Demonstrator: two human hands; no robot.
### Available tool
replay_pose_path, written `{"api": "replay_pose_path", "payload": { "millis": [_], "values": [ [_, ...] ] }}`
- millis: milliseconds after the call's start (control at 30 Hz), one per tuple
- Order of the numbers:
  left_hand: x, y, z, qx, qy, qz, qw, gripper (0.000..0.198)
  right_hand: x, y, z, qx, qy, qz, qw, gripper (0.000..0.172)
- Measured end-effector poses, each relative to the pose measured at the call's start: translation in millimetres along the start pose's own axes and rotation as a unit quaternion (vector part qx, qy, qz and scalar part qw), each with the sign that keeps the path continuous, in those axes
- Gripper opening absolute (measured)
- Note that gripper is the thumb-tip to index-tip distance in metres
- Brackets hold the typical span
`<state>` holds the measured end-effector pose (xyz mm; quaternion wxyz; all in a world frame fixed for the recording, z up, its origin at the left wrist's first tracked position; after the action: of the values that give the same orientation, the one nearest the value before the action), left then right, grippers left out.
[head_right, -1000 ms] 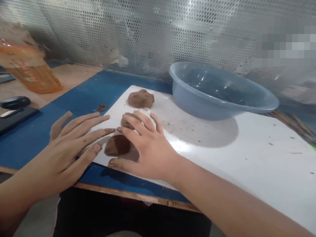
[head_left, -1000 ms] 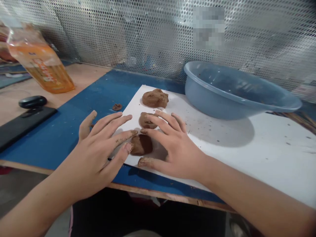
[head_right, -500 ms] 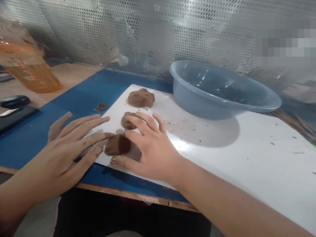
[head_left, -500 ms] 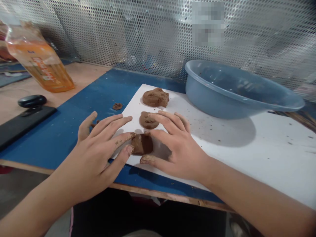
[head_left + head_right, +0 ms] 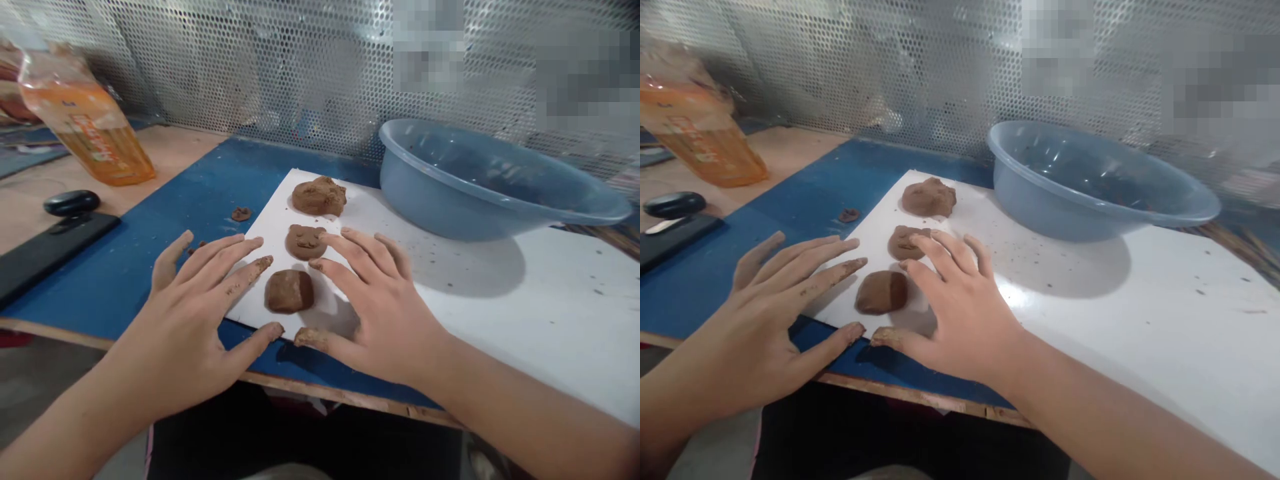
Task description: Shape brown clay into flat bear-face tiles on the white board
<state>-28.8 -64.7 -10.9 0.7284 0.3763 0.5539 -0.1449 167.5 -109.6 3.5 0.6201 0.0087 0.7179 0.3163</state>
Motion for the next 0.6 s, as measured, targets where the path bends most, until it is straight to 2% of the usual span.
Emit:
{"api": "replay_pose_path", "payload": {
  "millis": [100, 167, 333, 600],
  "values": [
    [-3.4, -3, -1, -0.014, 0.022, 0.022, 0.999, 0.072, -6, -6, -2, 0.003, -0.037, 0.024, 0.999, 0.069],
    [-7.1, 0, 2, -0.016, 0.030, 0.039, 0.999, 0.070, -6, -4, -1, 0.011, -0.039, 0.035, 0.999, 0.066],
    [-11.7, 13, 2, -0.041, 0.012, 0.056, 0.998, 0.062, 4, 8, 6, 0.035, -0.021, 0.014, 0.999, 0.063],
    [-14.2, 9, 3, -0.022, 0.020, 0.072, 0.997, 0.058, -1, 8, 4, 0.028, -0.020, 0.031, 0.999, 0.059]
  ]
}}
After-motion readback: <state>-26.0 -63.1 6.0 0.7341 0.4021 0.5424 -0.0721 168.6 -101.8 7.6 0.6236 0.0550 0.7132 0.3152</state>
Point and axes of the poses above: each hand's wrist, its own y-axis towards the middle knuckle, its own x-axis out of the palm, z = x × y, the point moved 10 cm from there along y, towards the middle knuckle, and after that the axes turned 2 degrees about -y, right-handed, at the moved point
